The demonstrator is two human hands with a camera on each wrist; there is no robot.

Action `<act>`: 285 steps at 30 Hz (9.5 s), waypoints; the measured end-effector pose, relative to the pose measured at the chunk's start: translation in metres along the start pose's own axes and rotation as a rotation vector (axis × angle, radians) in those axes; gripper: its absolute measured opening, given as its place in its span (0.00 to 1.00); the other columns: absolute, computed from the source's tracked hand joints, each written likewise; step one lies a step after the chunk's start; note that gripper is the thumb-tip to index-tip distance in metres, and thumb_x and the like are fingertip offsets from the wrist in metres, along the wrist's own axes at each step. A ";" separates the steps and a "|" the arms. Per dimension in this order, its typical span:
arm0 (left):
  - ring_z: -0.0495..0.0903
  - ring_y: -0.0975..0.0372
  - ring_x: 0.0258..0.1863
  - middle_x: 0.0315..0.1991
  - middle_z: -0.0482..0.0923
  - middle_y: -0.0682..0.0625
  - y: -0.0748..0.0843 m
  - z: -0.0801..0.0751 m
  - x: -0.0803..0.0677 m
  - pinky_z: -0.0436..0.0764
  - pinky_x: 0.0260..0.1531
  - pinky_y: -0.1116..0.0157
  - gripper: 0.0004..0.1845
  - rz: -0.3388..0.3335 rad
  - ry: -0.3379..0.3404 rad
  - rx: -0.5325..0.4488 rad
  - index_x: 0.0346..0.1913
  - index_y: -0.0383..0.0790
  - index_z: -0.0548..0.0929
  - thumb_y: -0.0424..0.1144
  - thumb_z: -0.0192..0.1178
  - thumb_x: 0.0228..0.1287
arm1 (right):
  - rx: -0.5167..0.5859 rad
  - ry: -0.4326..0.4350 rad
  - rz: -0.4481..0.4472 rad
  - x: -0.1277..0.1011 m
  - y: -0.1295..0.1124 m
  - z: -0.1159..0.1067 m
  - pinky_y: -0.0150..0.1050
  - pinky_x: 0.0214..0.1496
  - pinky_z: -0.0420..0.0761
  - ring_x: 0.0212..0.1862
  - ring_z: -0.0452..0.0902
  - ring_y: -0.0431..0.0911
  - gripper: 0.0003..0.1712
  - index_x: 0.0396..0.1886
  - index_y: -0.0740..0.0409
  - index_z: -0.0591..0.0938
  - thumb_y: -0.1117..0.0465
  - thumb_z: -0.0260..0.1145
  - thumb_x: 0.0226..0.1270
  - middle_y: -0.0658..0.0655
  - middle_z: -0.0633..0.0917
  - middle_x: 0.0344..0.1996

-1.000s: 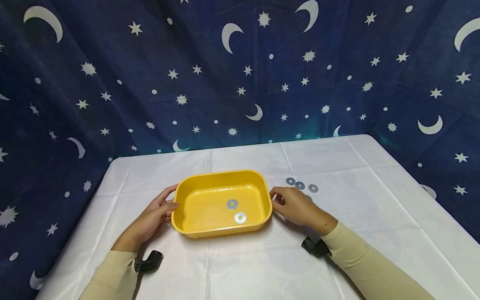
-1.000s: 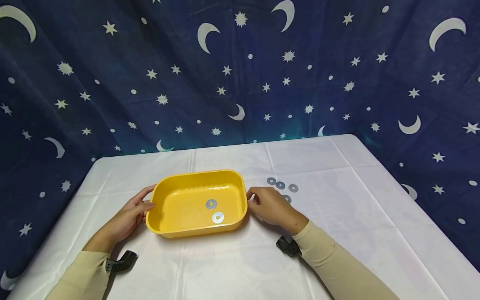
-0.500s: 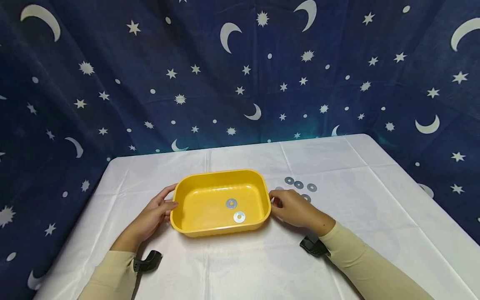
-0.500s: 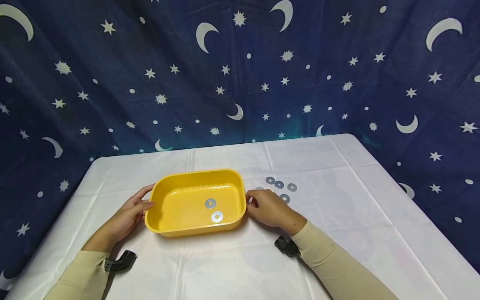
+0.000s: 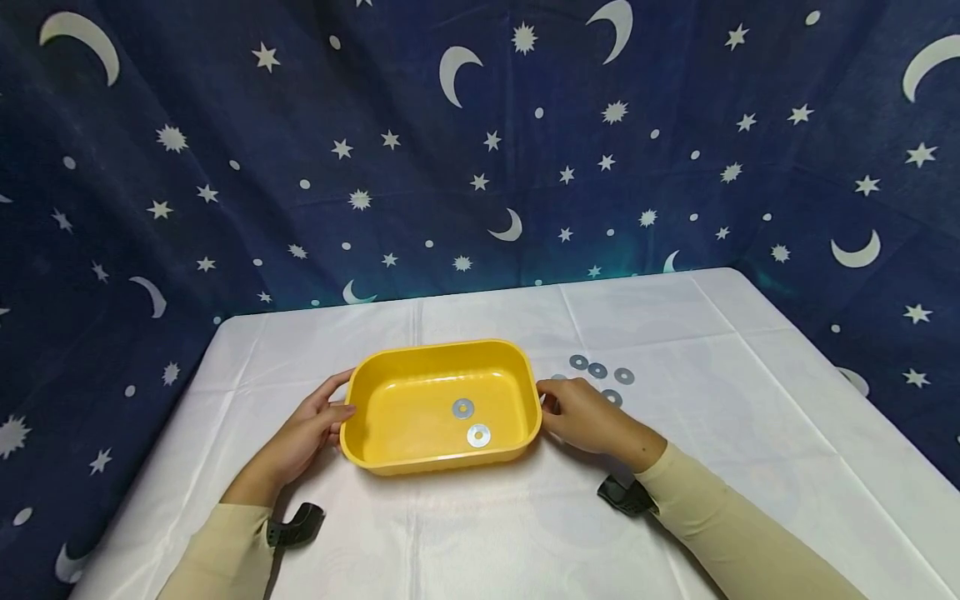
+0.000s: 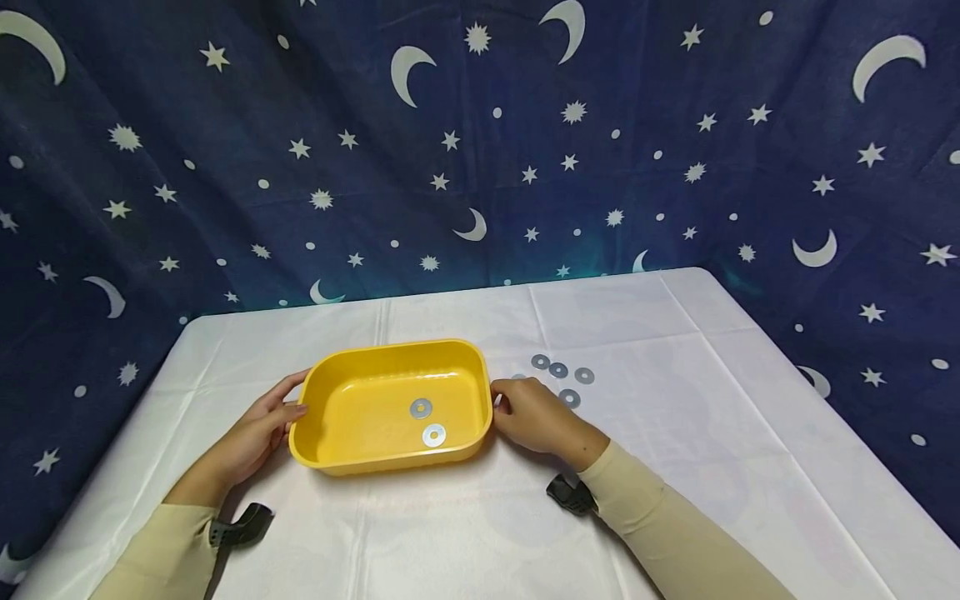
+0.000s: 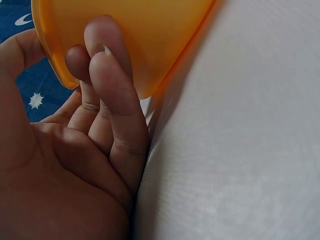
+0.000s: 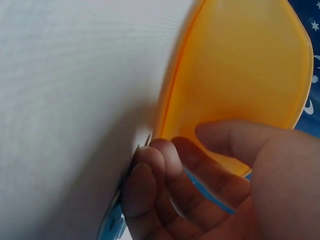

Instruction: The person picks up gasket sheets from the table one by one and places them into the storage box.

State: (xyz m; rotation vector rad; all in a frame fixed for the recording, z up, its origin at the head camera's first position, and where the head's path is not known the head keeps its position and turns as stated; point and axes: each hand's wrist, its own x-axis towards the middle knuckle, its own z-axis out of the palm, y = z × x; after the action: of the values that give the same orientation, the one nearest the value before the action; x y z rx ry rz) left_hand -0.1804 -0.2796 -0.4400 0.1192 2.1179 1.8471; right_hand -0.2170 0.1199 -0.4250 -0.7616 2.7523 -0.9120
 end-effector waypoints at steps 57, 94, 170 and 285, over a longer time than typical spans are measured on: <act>0.73 0.66 0.21 0.25 0.71 0.54 -0.001 0.000 -0.002 0.80 0.27 0.70 0.33 0.000 0.004 -0.015 0.78 0.43 0.51 0.38 0.49 0.74 | -0.091 -0.095 0.272 0.020 0.014 -0.027 0.34 0.28 0.77 0.19 0.75 0.43 0.09 0.47 0.63 0.79 0.65 0.63 0.70 0.50 0.82 0.17; 0.72 0.66 0.21 0.24 0.70 0.56 -0.001 0.000 -0.001 0.80 0.27 0.71 0.33 -0.012 0.014 -0.013 0.77 0.43 0.52 0.38 0.49 0.73 | -0.033 -0.094 0.119 0.023 0.000 -0.044 0.35 0.26 0.71 0.23 0.70 0.44 0.09 0.34 0.56 0.75 0.65 0.69 0.64 0.53 0.76 0.22; 0.69 0.55 0.65 0.70 0.67 0.39 -0.006 0.003 0.000 0.65 0.57 0.84 0.30 0.151 0.144 0.189 0.74 0.39 0.64 0.33 0.51 0.70 | -0.122 -0.146 -0.105 0.048 -0.083 0.038 0.33 0.31 0.73 0.22 0.72 0.38 0.02 0.37 0.53 0.83 0.62 0.65 0.67 0.44 0.78 0.16; 0.68 0.77 0.63 0.69 0.66 0.57 -0.006 0.001 0.002 0.65 0.59 0.85 0.27 0.130 0.099 -0.012 0.76 0.35 0.59 0.36 0.42 0.76 | 0.045 -0.078 0.075 -0.032 0.069 -0.062 0.32 0.33 0.71 0.33 0.72 0.43 0.10 0.34 0.57 0.73 0.71 0.67 0.62 0.51 0.75 0.28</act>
State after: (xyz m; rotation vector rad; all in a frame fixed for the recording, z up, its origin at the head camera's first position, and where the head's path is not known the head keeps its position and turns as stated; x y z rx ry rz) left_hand -0.1807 -0.2789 -0.4466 0.1695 2.2135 1.9769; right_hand -0.2363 0.2162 -0.4168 -0.6665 2.6639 -0.9055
